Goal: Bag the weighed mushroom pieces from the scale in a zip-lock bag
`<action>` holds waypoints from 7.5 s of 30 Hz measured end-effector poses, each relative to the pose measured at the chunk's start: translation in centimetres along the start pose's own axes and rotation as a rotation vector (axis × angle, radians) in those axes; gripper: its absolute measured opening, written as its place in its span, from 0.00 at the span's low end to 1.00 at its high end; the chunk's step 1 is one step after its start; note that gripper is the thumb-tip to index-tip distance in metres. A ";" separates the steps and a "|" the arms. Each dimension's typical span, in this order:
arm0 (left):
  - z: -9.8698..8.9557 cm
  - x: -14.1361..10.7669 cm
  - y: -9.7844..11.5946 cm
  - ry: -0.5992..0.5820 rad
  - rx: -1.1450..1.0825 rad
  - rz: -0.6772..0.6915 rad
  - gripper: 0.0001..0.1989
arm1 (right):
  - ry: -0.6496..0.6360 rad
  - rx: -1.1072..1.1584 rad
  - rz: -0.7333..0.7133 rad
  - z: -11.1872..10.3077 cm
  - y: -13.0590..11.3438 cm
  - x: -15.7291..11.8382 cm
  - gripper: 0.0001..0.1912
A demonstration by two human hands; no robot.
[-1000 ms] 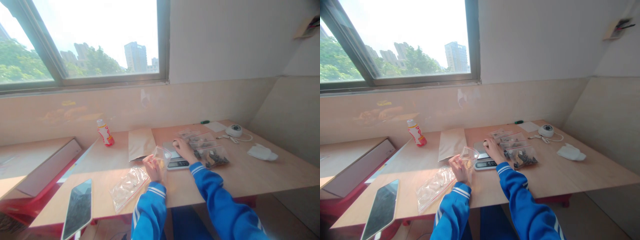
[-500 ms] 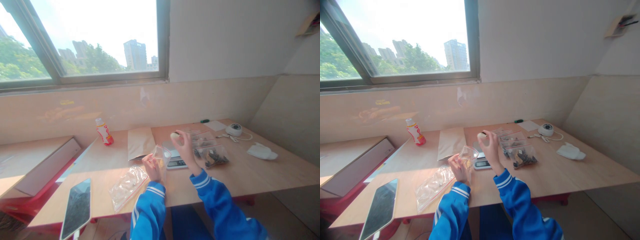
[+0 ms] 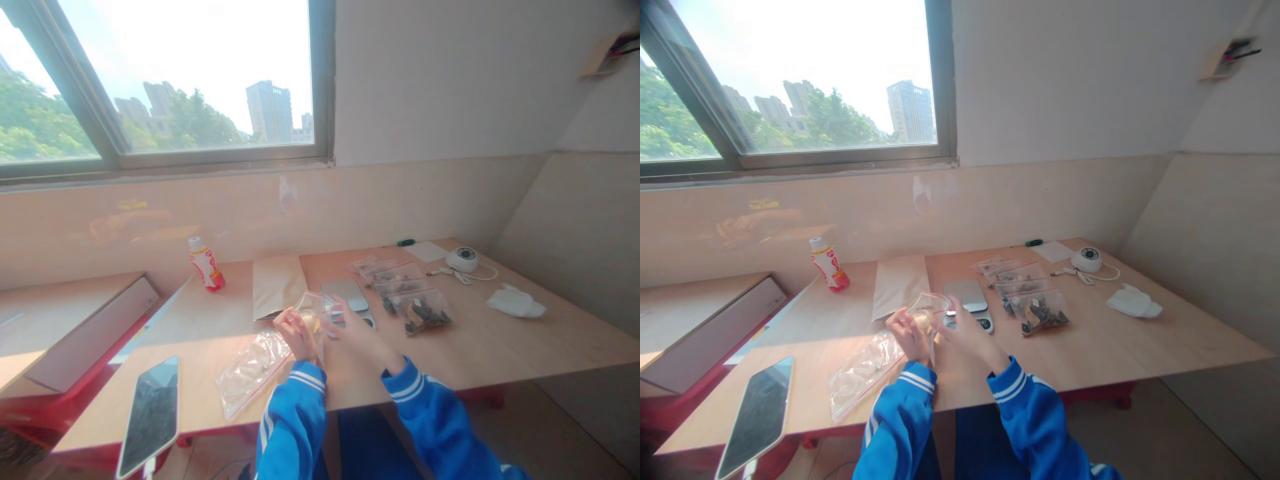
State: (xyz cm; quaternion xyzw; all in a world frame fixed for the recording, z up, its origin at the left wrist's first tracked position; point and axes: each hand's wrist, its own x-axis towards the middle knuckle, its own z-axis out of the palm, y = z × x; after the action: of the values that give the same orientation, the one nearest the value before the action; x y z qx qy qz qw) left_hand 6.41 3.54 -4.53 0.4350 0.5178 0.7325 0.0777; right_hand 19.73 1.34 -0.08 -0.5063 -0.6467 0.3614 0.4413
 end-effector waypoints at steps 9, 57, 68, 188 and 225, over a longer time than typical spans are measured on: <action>-0.5 0.0 -0.3 -0.237 0.007 0.127 0.23 | 0.202 0.446 0.001 1.9 0.1 0.0 0.26; 0.3 0.2 -0.8 -0.578 -0.136 -0.421 0.17 | 0.614 0.058 0.043 -2.3 6.3 -3.5 0.23; 0.1 -0.1 -0.5 -0.616 -0.167 -0.396 0.15 | 0.603 0.066 0.048 -2.3 6.1 -3.4 0.23; -1.7 -0.6 1.6 -0.799 -0.424 -0.642 0.15 | 0.353 0.457 0.073 -1.4 5.2 -4.2 0.14; -2.0 -0.7 1.7 -0.898 -0.294 -0.587 0.17 | 0.269 0.291 0.002 -0.8 4.7 -4.0 0.12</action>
State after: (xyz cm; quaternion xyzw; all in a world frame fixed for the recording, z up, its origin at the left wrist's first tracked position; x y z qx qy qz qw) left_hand 5.99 1.01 -3.72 0.5264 0.4255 0.4875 0.5515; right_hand 22.46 -1.46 -4.96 -0.4817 -0.5223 0.3806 0.5918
